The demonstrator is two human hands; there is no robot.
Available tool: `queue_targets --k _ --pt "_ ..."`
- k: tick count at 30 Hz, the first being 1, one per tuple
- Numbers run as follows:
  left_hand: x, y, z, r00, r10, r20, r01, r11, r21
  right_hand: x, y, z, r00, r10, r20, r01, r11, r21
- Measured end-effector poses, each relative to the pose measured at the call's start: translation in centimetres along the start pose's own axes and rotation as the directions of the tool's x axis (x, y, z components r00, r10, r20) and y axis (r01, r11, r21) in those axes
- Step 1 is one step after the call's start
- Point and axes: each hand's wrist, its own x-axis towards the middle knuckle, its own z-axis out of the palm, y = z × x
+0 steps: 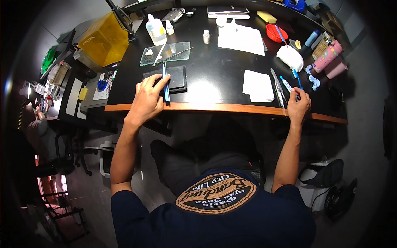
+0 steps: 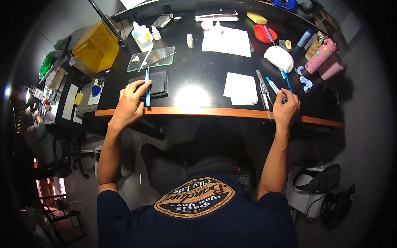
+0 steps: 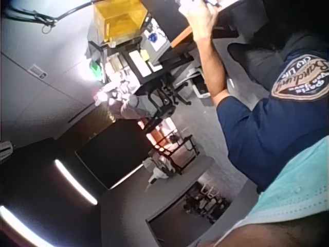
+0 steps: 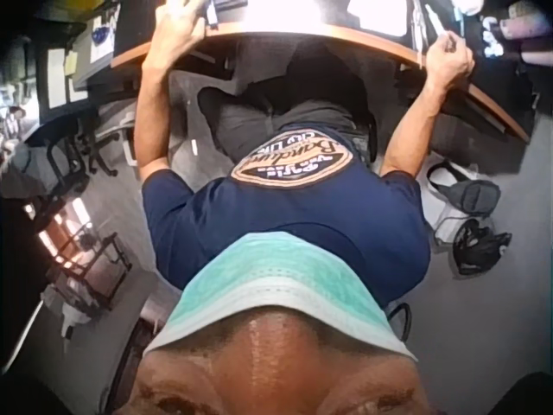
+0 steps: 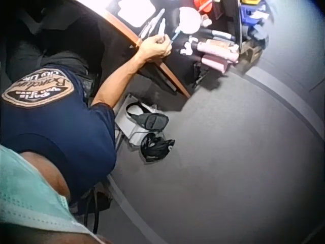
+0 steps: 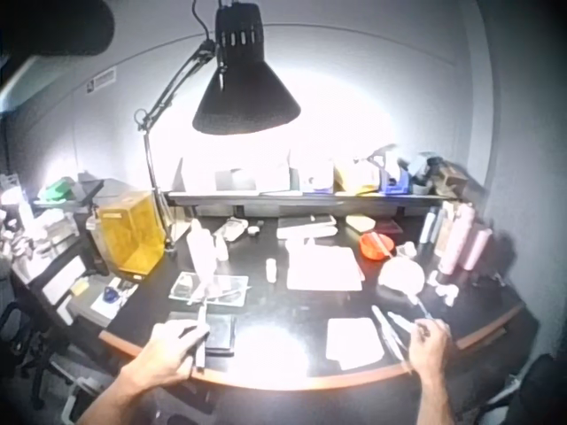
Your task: Applying stains to a dental bridge using a brush and placing it into a porcelain furnace.
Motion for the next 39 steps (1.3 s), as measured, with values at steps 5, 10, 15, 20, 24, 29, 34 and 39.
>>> queue_targets --k 5,10,15,20,24,29,34,39 --pt "-0.1 -0.5 0.1 0.998 -0.005 -0.062 0.003 0.999 -0.035 0.3 -2.9 -0.9 0.958 -0.206 -0.200 0.213 0.977 0.018" --pt "-0.5 -1.9 0.7 0.936 -0.155 -0.317 0.066 0.959 -0.275 -0.8 -9.0 -1.5 0.942 -0.279 0.187 0.259 0.958 0.125" --pt "-1.9 -4.0 2.6 0.798 -0.424 -0.428 0.167 0.838 -0.519 -1.1 -10.8 0.5 0.886 -0.253 0.389 0.292 0.955 -0.043" --pt "-2.7 -5.1 3.7 0.695 -0.579 -0.425 0.099 0.663 -0.742 -2.2 -13.6 2.2 0.847 -0.249 0.470 0.263 0.964 0.036" --pt "-3.4 -4.7 4.2 0.641 -0.592 -0.488 0.010 0.642 -0.766 -2.8 -16.7 3.3 0.869 -0.294 0.398 0.270 0.956 0.117" --pt "-3.8 -4.6 4.1 0.680 -0.601 -0.420 0.036 0.599 -0.800 -2.2 -16.8 3.2 0.902 -0.100 0.419 0.150 0.985 -0.088" --pt "-3.7 -4.4 4.1 0.678 -0.602 -0.422 0.098 0.643 -0.760 -1.8 -15.3 4.0 0.881 -0.091 0.464 0.082 0.996 0.041" --pt "-3.7 -3.7 3.5 0.670 -0.588 -0.453 0.126 0.691 -0.712 -1.1 -17.7 4.2 0.844 -0.162 0.512 -0.194 0.798 0.571"
